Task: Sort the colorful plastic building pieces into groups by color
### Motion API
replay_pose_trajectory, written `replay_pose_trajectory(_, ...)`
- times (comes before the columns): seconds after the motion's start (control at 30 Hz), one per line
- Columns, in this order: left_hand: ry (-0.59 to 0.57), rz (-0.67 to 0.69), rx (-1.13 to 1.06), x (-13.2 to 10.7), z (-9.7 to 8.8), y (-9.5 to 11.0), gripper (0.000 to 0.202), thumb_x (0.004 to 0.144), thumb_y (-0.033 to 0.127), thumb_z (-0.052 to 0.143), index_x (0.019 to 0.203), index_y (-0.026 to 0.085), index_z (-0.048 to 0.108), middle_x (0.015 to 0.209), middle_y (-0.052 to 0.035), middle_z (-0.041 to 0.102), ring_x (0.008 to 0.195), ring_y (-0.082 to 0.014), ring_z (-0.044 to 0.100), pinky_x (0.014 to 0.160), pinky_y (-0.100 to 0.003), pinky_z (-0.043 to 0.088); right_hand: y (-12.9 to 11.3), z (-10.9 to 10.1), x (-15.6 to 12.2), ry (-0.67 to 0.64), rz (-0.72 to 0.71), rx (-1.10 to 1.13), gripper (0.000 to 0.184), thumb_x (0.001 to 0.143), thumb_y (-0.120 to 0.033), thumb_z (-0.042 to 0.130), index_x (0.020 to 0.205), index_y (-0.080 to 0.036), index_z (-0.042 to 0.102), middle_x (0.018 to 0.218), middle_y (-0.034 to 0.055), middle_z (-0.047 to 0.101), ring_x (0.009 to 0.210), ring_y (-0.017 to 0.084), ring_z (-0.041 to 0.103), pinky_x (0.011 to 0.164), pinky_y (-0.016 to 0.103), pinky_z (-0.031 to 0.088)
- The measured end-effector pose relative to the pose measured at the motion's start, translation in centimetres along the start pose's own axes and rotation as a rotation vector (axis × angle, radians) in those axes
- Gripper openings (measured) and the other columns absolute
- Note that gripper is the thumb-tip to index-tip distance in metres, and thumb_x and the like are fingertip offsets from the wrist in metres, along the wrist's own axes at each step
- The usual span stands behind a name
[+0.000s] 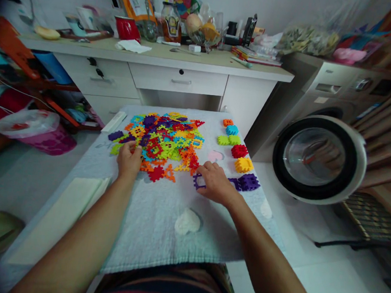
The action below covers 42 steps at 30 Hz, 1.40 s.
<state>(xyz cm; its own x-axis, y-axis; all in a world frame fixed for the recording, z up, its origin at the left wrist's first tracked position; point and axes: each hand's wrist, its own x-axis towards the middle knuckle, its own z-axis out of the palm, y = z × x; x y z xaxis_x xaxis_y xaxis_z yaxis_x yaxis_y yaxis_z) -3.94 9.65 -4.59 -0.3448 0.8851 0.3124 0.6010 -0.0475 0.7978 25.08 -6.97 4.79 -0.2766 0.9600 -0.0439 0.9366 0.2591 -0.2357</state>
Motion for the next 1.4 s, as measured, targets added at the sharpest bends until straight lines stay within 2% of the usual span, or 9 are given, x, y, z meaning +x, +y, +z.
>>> replay_pose_trajectory(0.17, 0.001, 0.008, 0.006, 0.2, 0.3, -0.6, 0.032, 0.086, 0.034, 0.058, 0.115, 0.022, 0.063, 0.119, -0.0086, 0.065, 0.113, -0.0234, 0.060, 0.108, -0.043, 0.042, 3.9, -2.1, -3.2, -0.033, 0.087, -0.096, 0.050, 0.078, -0.030, 0.076, 0.125, -0.016, 0.065, 0.119, 0.0142, 0.061, 0.112, 0.031, 0.054, 0.098, 0.044, 0.040)
replay_pose_trajectory(0.3, 0.002, 0.006, 0.012, 0.3, 0.5, -0.8, 0.032, 0.086, 0.035, 0.059, 0.116, 0.022, 0.063, 0.118, -0.0077, 0.065, 0.112, -0.0223, 0.060, 0.108, -0.041, 0.043, 5.4, -2.6, -4.9, -0.088, 0.150, -0.183, 0.044, 0.079, -0.029, 0.073, 0.121, -0.020, 0.069, 0.121, 0.0146, 0.062, 0.114, 0.033, 0.054, 0.099, 0.047, 0.039)
replay_pose_trajectory(0.7, 0.005, 0.009, 0.016, 0.1, 0.2, -0.5, 0.032, 0.086, 0.035, 0.058, 0.115, 0.023, 0.062, 0.120, -0.0077, 0.065, 0.112, -0.0222, 0.061, 0.107, -0.041, 0.044, 6.3, -1.0, -5.2, -0.064, 0.193, -0.301, 0.040, 0.076, -0.026, 0.069, 0.115, -0.020, 0.072, 0.128, 0.0179, 0.060, 0.116, 0.037, 0.051, 0.102, 0.054, 0.034)
replay_pose_trajectory(0.9, 0.009, 0.024, 0.002, 0.2, 0.3, -0.6, 0.029, 0.085, 0.032, 0.058, 0.113, 0.024, 0.061, 0.116, -0.0061, 0.065, 0.113, -0.0215, 0.060, 0.108, -0.040, 0.043, 5.5, -2.0, -5.1, -0.042, 0.197, -0.282, 0.045, 0.075, -0.027, 0.073, 0.120, -0.020, 0.071, 0.126, 0.0181, 0.061, 0.118, 0.038, 0.051, 0.104, 0.055, 0.033)
replay_pose_trajectory(1.0, 0.007, 0.017, -0.006, 0.2, 0.4, -0.6, 0.030, 0.084, 0.029, 0.058, 0.114, 0.025, 0.061, 0.115, -0.0058, 0.065, 0.115, -0.0217, 0.060, 0.108, -0.040, 0.043, 3.8, -2.7, -4.0, 0.010, 0.161, -0.238, 0.052, 0.079, -0.033, 0.073, 0.129, -0.019, 0.066, 0.127, 0.0173, 0.060, 0.119, 0.037, 0.050, 0.105, 0.054, 0.035)
replay_pose_trajectory(1.1, 0.004, 0.007, -0.007, 0.1, 0.3, -0.5, 0.030, 0.084, 0.029, 0.057, 0.114, 0.024, 0.061, 0.116, -0.0064, 0.065, 0.116, -0.0221, 0.060, 0.108, -0.040, 0.044, 1.4, -2.6, -1.5, 0.042, 0.095, -0.164, 0.054, 0.084, -0.036, 0.071, 0.134, -0.018, 0.063, 0.131, 0.0177, 0.058, 0.120, 0.036, 0.050, 0.104, 0.051, 0.037)
replay_pose_trajectory(1.2, 0.000, 0.007, -0.011, 0.1, 0.2, -0.4, 0.029, 0.085, 0.031, 0.058, 0.113, 0.024, 0.062, 0.117, -0.0073, 0.066, 0.115, -0.0230, 0.060, 0.107, -0.042, 0.044, -0.8, -1.5, 2.0, 0.026, 0.051, -0.097, 0.044, 0.088, -0.033, 0.066, 0.129, -0.017, 0.065, 0.128, 0.0176, 0.061, 0.118, 0.034, 0.052, 0.101, 0.049, 0.041)
replay_pose_trajectory(1.27, 0.004, 0.005, -0.015, 0.1, 0.1, -0.3, 0.028, 0.085, 0.032, 0.058, 0.111, 0.024, 0.063, 0.117, -0.0074, 0.067, 0.114, -0.0233, 0.061, 0.106, -0.042, 0.045, -1.7, -0.4, 4.2, 0.040, 0.083, -0.073, 0.040, 0.091, -0.028, 0.061, 0.129, -0.016, 0.064, 0.130, 0.0181, 0.062, 0.118, 0.033, 0.053, 0.100, 0.048, 0.042)
replay_pose_trajectory(1.4, 0.009, 0.007, -0.020, 0.1, 0.1, -0.3, 0.026, 0.085, 0.034, 0.059, 0.109, 0.025, 0.064, 0.115, -0.0065, 0.068, 0.111, -0.0228, 0.062, 0.105, -0.041, 0.046, -2.2, 2.0, 7.3, 0.175, 0.139, -0.021, 0.049, 0.094, -0.030, 0.057, 0.141, -0.016, 0.055, 0.149, 0.0183, 0.051, 0.131, 0.034, 0.046, 0.105, 0.048, 0.040)
